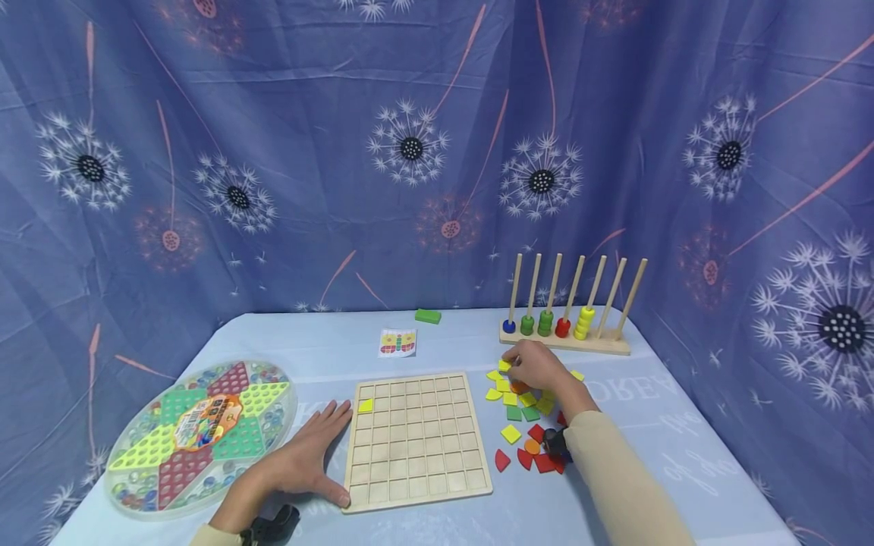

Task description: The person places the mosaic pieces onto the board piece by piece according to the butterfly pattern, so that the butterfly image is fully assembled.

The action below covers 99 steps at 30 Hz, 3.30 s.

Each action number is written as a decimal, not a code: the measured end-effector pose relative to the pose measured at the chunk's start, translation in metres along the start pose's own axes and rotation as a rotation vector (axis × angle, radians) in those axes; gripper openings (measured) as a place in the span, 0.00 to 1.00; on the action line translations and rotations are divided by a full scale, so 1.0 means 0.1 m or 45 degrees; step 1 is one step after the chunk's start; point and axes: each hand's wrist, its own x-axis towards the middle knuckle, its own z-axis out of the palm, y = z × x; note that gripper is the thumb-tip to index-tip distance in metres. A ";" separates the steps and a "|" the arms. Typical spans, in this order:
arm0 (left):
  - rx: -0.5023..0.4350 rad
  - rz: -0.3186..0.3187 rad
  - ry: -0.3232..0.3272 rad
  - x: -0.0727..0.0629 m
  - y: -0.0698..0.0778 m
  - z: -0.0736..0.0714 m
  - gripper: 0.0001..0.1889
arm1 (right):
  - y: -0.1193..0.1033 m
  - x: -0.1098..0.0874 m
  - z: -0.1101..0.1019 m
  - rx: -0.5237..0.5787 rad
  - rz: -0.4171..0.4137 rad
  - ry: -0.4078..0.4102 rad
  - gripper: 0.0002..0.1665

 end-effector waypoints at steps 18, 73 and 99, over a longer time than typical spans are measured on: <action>0.011 -0.032 -0.009 0.00 0.00 -0.01 0.75 | -0.61 0.16 0.33 -0.016 -0.298 -0.023 0.16; -0.004 0.002 -0.026 0.02 -0.01 0.00 0.73 | -1.81 0.30 1.11 -0.202 -0.665 -0.196 0.11; 0.009 0.011 0.008 0.01 0.03 -0.02 0.73 | -0.83 0.03 0.39 -0.011 -0.281 0.007 0.13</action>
